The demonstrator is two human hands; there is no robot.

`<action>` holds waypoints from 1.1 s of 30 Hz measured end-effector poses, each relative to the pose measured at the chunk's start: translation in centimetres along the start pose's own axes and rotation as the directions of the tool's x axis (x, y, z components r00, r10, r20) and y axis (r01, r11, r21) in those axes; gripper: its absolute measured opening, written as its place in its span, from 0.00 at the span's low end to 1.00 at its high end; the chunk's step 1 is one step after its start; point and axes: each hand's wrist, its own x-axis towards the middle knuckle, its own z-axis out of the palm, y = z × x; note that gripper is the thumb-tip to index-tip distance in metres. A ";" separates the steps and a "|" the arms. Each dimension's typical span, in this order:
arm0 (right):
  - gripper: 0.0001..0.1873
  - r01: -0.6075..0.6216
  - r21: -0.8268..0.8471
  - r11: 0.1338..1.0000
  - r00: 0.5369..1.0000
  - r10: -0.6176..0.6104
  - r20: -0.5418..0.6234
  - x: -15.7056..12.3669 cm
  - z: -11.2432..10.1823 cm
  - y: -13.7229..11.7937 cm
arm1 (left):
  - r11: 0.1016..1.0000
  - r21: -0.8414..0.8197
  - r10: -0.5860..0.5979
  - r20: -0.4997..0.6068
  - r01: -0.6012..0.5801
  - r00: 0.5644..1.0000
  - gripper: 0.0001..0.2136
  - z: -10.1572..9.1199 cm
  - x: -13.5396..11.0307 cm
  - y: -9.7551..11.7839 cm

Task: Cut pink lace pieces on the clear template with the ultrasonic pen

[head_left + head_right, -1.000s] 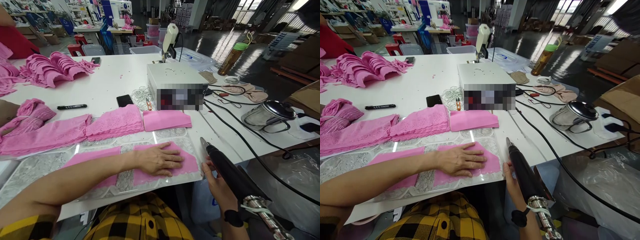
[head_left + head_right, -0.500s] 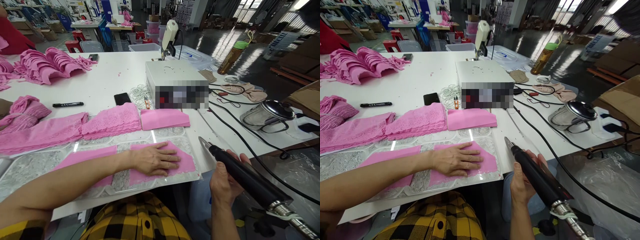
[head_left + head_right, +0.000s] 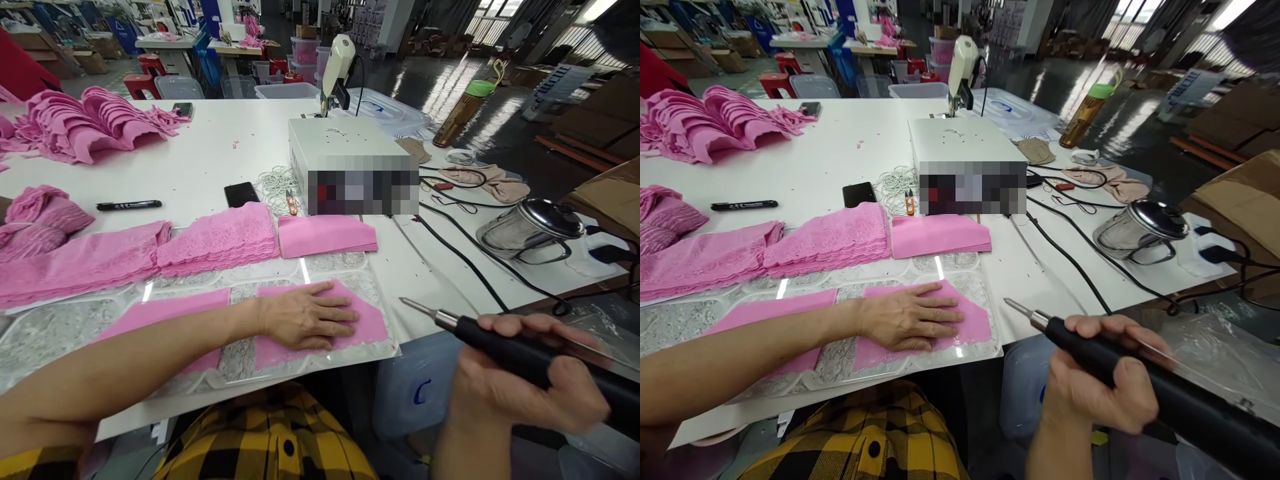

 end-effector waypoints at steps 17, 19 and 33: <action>0.10 -0.152 0.053 0.987 0.988 0.152 0.004 -1.6 -1.3 -1.1 | 0.999 -0.049 0.001 -0.049 -0.003 0.999 0.20 0.1 0.0 0.0; 0.09 -0.146 0.031 0.989 0.989 0.145 0.018 -1.5 -1.3 -1.2 | 0.998 -0.065 -0.010 -0.043 0.007 0.999 0.20 0.1 0.1 0.0; 0.10 -0.133 0.042 0.990 0.991 0.131 0.037 -1.6 -1.0 -0.8 | 0.998 -0.049 -0.028 0.003 0.029 1.000 0.20 0.0 0.1 0.0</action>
